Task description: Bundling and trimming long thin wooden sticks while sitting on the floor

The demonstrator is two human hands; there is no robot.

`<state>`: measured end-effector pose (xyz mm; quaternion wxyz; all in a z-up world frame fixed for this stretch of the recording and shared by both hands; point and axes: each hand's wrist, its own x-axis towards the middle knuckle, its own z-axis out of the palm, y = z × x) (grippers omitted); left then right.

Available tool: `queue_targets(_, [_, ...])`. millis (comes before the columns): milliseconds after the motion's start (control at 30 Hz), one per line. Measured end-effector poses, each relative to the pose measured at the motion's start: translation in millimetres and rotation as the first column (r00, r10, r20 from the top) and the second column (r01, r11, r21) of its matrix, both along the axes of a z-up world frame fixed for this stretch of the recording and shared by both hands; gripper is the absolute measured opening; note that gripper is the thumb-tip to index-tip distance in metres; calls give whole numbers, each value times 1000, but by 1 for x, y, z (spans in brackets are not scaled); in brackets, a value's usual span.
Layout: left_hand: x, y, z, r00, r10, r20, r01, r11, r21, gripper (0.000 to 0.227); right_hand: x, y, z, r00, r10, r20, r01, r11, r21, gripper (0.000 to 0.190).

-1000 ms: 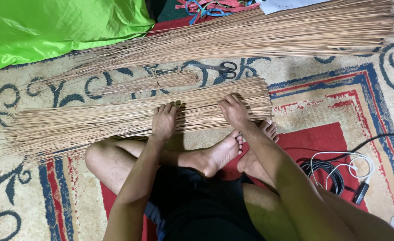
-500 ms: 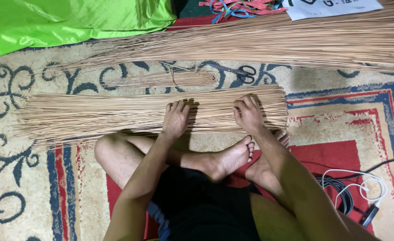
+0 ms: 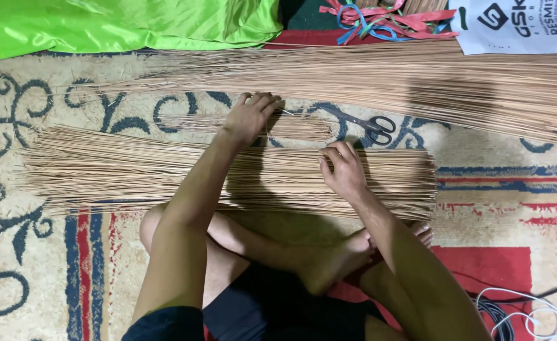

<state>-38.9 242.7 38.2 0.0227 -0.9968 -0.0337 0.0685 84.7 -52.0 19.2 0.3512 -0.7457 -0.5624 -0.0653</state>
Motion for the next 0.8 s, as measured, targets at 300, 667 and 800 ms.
queue_targets(300, [40,12,-35,981,-14,-194,15,1000,3,87,-1,6,-15,999,21,-42,-22,999,-23,17])
queue_targets(667, [24,17,-59,998,-36,43,34,999,28,28,10,19,-3,997,60,-51,-60,998,14,16])
queue_targets(800, [22,17,-77,1000,-6,11,5,998,60,33,17,27,0,997,68,-48,-66,997,41,17])
